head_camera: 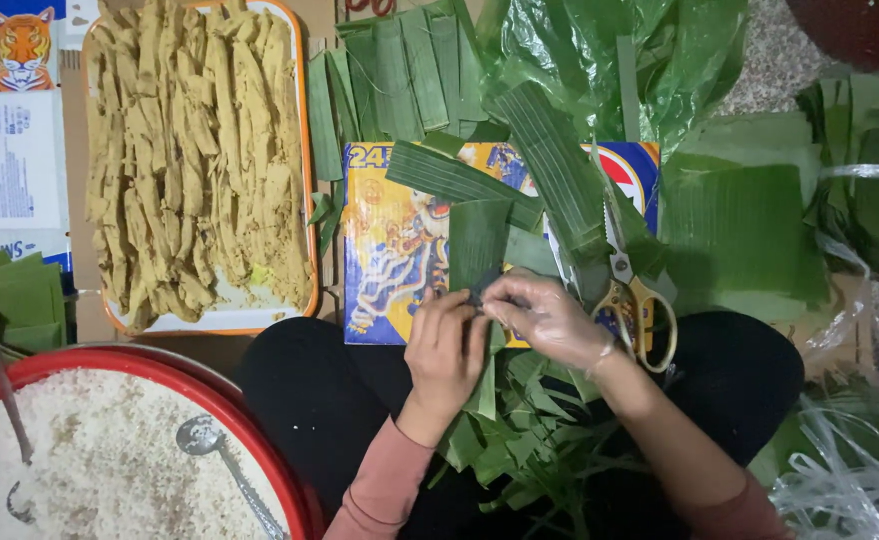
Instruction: Wrapping traditional rice cakes in banana leaves with rice and filling
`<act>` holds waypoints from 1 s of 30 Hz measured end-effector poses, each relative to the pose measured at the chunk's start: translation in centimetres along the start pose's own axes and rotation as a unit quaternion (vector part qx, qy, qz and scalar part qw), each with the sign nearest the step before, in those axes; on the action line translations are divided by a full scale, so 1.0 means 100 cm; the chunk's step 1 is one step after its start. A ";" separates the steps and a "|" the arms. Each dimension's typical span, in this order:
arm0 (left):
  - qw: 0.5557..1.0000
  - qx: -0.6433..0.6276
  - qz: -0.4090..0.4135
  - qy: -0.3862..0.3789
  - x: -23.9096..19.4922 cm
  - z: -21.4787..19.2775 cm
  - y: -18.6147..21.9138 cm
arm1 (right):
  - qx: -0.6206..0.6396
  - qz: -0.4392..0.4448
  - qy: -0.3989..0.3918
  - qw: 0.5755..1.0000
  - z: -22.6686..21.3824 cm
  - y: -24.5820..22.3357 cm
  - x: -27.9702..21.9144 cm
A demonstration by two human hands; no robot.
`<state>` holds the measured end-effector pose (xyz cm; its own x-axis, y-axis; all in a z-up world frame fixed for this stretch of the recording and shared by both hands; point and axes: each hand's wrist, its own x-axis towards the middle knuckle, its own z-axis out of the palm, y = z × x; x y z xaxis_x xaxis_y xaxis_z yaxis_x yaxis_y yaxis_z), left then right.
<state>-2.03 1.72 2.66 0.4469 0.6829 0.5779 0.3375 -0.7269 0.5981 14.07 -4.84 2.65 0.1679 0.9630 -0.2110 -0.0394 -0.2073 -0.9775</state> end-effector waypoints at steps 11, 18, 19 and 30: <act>0.987 -0.027 -0.058 -0.150 0.003 -0.024 -0.004 | -0.267 -0.100 0.198 0.938 0.003 0.020 0.012; 0.962 0.109 -0.077 -0.240 -0.017 -0.024 -0.008 | -0.240 0.089 0.147 0.955 0.011 -0.056 0.057; 0.962 0.127 -0.055 -0.236 -0.012 -0.020 -0.011 | -0.144 0.126 0.146 0.971 0.009 -0.052 0.065; 0.967 0.080 0.024 -0.240 0.007 -0.001 -0.038 | -0.191 -0.251 0.080 0.946 0.014 -0.036 -0.028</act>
<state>-3.09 4.99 0.84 0.7852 0.5641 0.2553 0.4136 -0.7847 0.4618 12.36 -6.50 6.75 0.2198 0.9244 0.3116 0.4393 0.1914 -0.8777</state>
